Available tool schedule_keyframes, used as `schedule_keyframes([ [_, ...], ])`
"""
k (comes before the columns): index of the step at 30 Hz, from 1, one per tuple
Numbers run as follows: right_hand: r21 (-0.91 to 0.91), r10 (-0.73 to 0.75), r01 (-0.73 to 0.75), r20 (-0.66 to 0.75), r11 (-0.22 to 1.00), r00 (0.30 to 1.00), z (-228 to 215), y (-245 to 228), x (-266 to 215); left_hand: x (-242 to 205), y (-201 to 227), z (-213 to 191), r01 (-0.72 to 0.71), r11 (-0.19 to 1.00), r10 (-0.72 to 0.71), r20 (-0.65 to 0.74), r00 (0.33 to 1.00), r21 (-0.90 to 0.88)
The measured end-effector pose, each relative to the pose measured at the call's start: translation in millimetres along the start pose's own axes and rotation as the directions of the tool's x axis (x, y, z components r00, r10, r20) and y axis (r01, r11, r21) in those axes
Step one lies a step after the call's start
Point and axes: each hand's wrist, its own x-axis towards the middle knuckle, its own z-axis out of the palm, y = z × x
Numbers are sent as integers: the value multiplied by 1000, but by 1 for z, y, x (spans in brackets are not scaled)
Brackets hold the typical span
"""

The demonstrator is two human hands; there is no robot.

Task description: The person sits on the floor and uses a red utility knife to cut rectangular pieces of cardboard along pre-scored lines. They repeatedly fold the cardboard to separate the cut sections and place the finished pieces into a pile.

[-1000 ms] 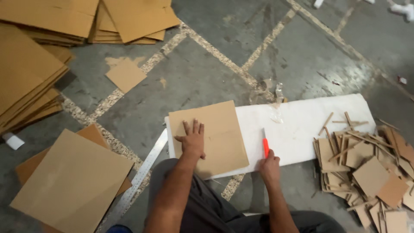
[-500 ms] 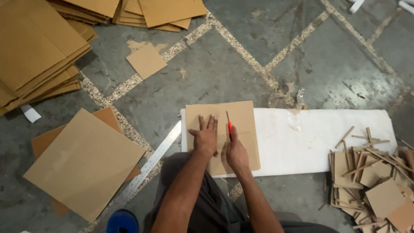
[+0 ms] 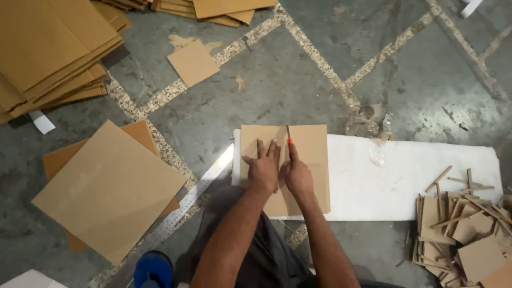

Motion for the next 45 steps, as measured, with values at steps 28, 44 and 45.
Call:
schedule_keyframes([
  [28,-169,168,-145,134,975,977,-19,-15,-46,29,10,44,82,990,-95,-113,989,-113],
  [44,-188,126,-99,138,977,982,-22,-3,-99,37,13,51,68,995,-75,-89,993,-77],
  [45,-200,161,-128,164,972,973,-18,-1,-101,35,10,52,55,995,-59,-37,998,-80],
])
